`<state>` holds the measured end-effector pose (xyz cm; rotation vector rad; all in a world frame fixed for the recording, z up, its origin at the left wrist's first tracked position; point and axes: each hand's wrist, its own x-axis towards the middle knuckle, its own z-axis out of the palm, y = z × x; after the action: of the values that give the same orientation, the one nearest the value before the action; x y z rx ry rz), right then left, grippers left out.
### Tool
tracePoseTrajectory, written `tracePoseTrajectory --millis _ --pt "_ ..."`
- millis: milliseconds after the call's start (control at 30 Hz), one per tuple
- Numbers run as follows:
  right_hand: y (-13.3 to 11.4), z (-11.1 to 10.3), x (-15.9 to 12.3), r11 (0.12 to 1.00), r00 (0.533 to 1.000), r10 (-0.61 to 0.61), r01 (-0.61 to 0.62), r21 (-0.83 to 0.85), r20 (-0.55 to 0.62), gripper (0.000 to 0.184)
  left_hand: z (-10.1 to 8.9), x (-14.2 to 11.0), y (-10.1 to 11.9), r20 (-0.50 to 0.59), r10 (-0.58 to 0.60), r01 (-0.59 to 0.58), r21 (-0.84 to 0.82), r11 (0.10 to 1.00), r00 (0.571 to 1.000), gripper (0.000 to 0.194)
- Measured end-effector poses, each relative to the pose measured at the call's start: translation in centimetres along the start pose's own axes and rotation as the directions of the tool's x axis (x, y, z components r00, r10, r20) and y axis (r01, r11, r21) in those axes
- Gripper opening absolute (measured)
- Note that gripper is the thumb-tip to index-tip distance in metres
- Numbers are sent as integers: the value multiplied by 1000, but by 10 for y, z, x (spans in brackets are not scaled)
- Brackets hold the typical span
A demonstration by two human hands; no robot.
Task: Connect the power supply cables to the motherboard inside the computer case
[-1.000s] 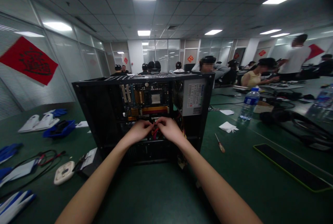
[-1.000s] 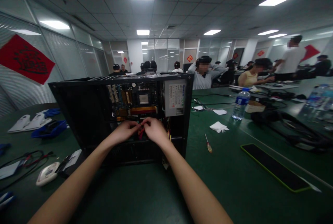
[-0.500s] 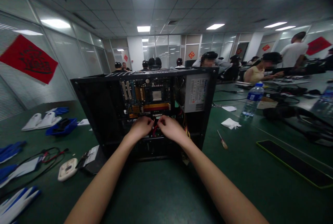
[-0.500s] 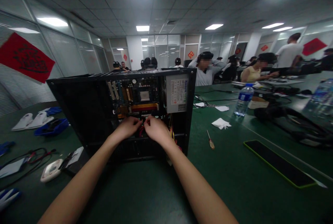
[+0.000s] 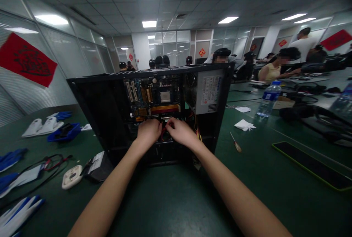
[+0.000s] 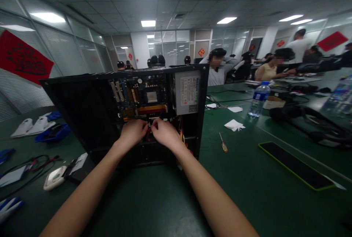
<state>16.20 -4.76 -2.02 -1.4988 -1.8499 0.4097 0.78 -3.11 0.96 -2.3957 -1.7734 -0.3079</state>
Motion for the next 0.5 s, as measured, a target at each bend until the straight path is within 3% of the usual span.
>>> tracePoseTrajectory --millis 500 --pt "2 1 1 999 1000 -29 28 -16 -6 15 -6 0 22 2 -8 8 159 987 1000 28"
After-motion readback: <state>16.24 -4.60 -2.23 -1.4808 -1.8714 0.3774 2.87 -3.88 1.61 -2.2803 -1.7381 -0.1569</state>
